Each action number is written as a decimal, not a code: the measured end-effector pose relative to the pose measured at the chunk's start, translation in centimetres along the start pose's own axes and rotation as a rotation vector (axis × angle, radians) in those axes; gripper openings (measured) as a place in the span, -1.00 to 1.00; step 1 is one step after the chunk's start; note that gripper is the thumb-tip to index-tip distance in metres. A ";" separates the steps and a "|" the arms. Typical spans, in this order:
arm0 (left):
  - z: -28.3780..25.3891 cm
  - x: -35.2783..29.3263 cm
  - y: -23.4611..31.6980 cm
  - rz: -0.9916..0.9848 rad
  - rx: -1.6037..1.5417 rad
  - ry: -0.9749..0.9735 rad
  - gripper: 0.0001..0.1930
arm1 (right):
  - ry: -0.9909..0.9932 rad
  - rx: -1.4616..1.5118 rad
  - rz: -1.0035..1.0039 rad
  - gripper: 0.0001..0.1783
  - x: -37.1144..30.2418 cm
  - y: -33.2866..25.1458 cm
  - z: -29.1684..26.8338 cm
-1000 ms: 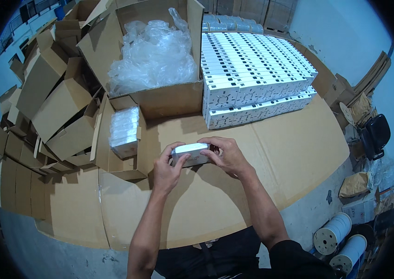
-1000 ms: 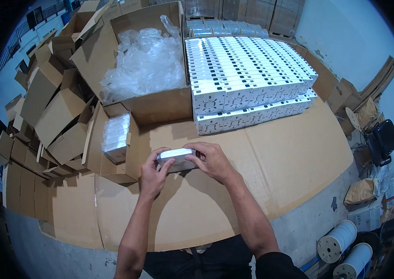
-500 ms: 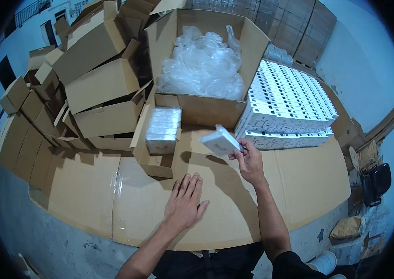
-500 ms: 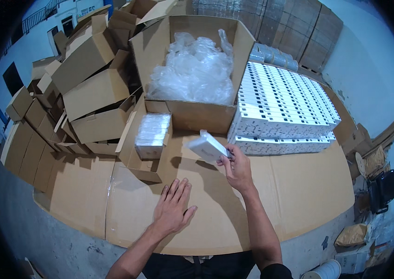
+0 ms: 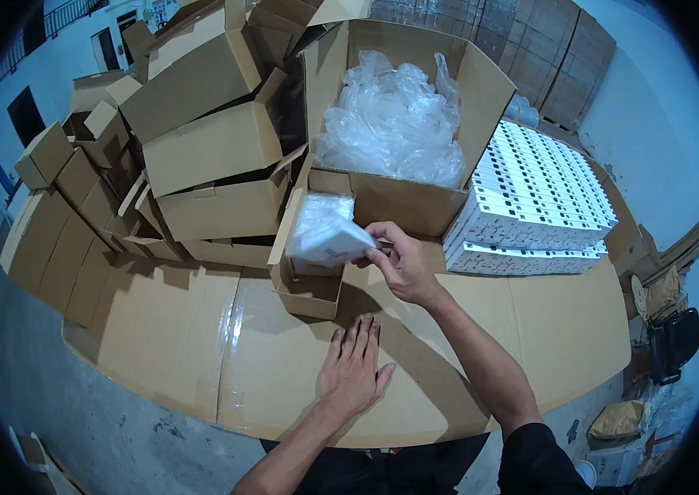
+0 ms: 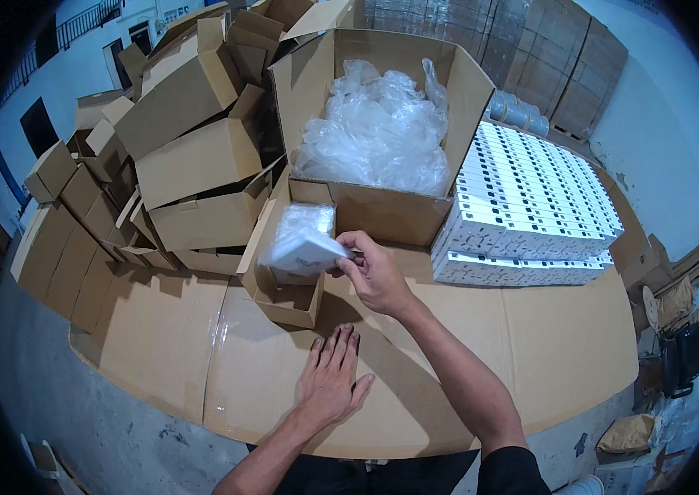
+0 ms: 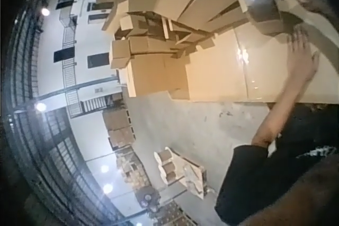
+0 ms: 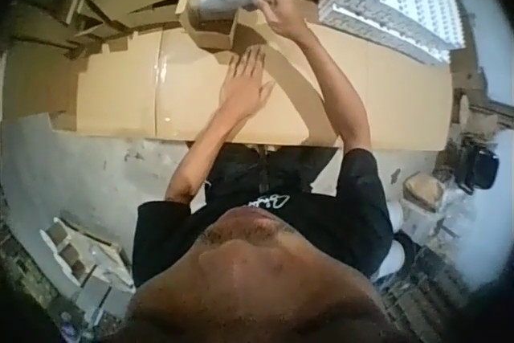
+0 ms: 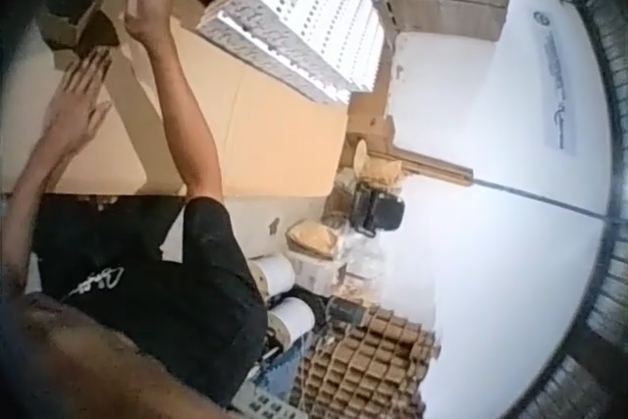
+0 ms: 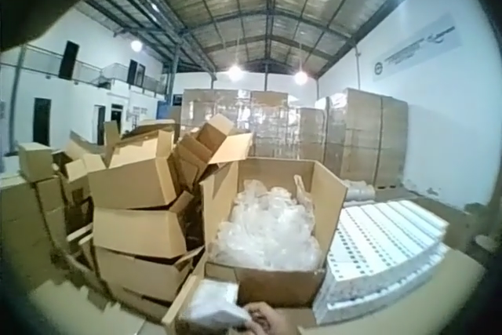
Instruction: Packaging small white product boxes into plastic bags and then into cardboard boxes.
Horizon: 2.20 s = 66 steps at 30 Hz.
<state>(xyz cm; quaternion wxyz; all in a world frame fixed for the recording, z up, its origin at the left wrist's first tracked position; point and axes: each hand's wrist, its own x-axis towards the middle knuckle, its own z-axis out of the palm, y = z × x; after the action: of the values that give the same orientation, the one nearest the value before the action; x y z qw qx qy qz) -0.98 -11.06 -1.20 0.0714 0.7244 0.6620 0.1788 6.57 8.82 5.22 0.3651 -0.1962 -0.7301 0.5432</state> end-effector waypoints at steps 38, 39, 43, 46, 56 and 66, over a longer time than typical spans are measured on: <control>-0.1 2.4 1.1 -0.018 0.015 -0.133 -0.15 | 0.088 -0.711 -0.178 -0.58 -9.7 -2.3 -6.9; 0.1 2.8 1.1 -0.006 0.044 -0.132 -0.15 | 0.111 -0.756 -0.106 -0.62 -11.5 -1.8 -9.1; 0.0 4.8 2.2 -0.031 0.013 -0.140 -0.18 | 0.236 -0.823 0.018 -0.78 -17.7 -1.4 -18.0; 1.0 6.8 2.4 0.005 0.029 -0.127 -0.18 | 0.357 -0.906 0.068 -0.91 -21.0 -2.0 -24.6; 1.8 9.5 1.7 0.036 0.018 -0.086 -0.23 | 0.741 -1.300 0.134 -0.82 -23.4 -4.5 -43.5; 1.0 9.7 2.3 0.135 0.124 -0.087 -0.26 | 1.019 -1.355 0.284 -0.48 -20.7 -3.2 -50.2</control>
<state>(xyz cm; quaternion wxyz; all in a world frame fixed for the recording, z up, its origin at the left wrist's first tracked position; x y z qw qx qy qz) 2.08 -1.63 0.25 0.0433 0.7773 0.6179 0.1102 57.94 26.22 8.80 0.3809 -0.6815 -0.6124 -0.1239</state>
